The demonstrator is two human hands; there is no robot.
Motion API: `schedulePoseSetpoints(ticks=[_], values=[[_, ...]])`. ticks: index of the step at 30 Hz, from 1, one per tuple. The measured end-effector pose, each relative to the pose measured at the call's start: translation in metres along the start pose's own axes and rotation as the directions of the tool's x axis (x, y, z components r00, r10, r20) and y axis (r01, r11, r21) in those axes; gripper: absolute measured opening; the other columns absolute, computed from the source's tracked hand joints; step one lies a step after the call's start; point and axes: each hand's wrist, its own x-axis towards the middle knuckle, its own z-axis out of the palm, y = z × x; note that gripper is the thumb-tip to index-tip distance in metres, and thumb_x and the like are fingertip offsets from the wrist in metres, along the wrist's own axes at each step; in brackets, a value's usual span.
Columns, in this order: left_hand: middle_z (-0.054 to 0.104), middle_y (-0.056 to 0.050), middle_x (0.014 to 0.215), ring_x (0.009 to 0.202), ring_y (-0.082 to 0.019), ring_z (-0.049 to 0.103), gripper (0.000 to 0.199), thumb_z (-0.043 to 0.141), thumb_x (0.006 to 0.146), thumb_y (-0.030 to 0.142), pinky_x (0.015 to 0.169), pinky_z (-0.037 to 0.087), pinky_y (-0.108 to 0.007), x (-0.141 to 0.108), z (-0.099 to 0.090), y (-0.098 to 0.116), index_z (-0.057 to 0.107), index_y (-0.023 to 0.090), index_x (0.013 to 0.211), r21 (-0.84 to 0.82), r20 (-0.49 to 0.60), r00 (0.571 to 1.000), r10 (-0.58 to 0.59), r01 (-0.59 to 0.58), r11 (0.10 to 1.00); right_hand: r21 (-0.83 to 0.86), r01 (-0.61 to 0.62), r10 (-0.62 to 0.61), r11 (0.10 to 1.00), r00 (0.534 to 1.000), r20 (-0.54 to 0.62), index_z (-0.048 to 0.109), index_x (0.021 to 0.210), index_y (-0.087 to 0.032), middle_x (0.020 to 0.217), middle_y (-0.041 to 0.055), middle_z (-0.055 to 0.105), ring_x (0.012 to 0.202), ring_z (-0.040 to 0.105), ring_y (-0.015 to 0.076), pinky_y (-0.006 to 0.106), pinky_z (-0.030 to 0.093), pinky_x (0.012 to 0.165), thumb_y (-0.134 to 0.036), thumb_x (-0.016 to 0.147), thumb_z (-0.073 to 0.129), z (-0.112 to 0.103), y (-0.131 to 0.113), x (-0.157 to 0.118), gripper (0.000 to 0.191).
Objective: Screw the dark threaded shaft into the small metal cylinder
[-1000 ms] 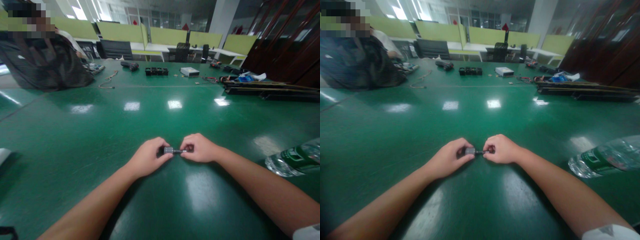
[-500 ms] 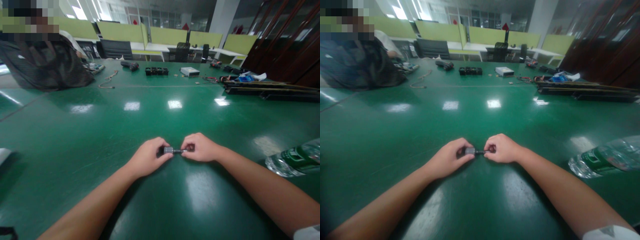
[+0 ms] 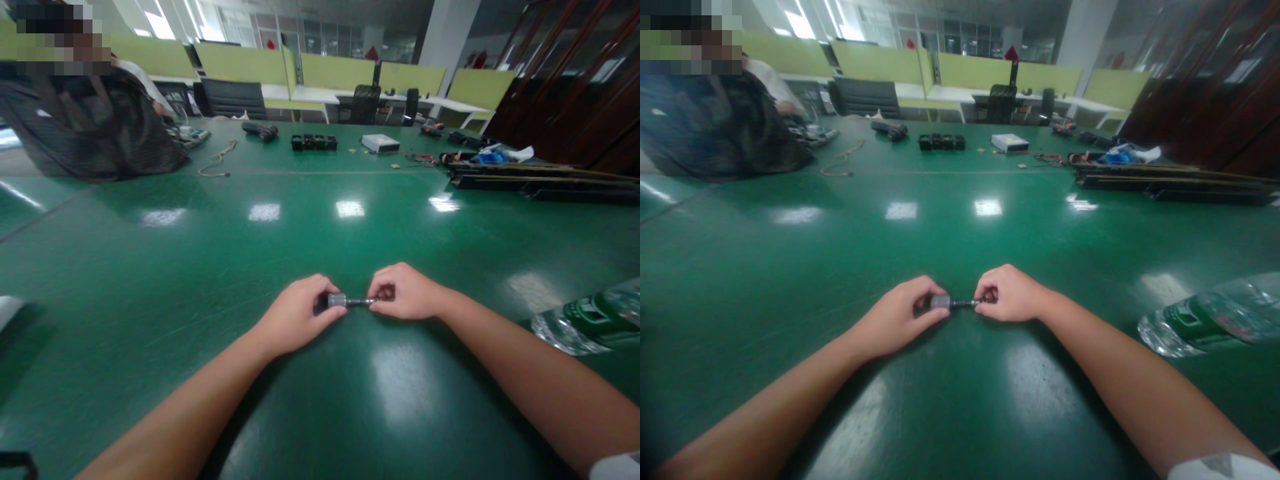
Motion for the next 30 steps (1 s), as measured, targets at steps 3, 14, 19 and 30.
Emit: schedulePoseSetpoints(ticks=[3,14,19,30], values=[[0.068,-0.003,0.089,0.077,-0.019,0.061,0.025,0.062,0.089,0.043,0.070,0.046,-0.030,0.000,0.000,0.000,0.068,0.020,0.098,0.001,0.001,1.000,0.000,0.000,1.000,0.009,-0.015,0.015,1.000,0.999,0.029,0.074,0.080,-0.015,0.070,0.0016,0.067,0.062,0.060,0.0121,0.023,0.045,0.059,-0.022,0.076,0.072,-0.004,0.002,-0.001,0.009],[0.068,-0.002,0.089,0.077,-0.019,0.061,0.024,0.064,0.089,0.042,0.070,0.045,-0.030,-0.001,0.000,0.000,0.068,0.021,0.098,0.001,-0.001,1.000,-0.002,0.002,1.000,0.038,-0.070,0.068,0.997,0.996,0.053,0.074,0.080,-0.015,0.070,0.0015,0.067,0.062,0.059,0.0120,0.023,0.045,0.059,-0.022,0.075,0.073,-0.009,0.007,-0.002,0.010],[0.068,-0.002,0.088,0.077,-0.019,0.061,0.023,0.064,0.089,0.041,0.070,0.044,-0.030,0.000,0.000,0.000,0.068,0.020,0.097,-0.001,0.004,1.000,-0.006,0.007,1.000,0.049,-0.062,0.060,0.997,0.997,0.057,0.074,0.080,-0.015,0.070,0.0016,0.066,0.061,0.059,0.0120,0.023,0.045,0.058,-0.025,0.076,0.073,-0.007,0.006,-0.001,0.011],[0.066,-0.002,0.086,0.075,-0.018,0.060,0.021,0.065,0.088,0.039,0.068,0.042,-0.029,0.000,0.001,-0.001,0.067,0.020,0.096,-0.012,0.006,1.000,-0.021,0.021,1.000,0.153,0.081,-0.065,0.985,0.992,-0.110,0.071,0.111,-0.018,0.093,0.0049,0.073,0.081,0.067,0.0160,0.028,0.053,0.077,-0.020,0.075,0.073,0.011,-0.005,0.002,0.036]])
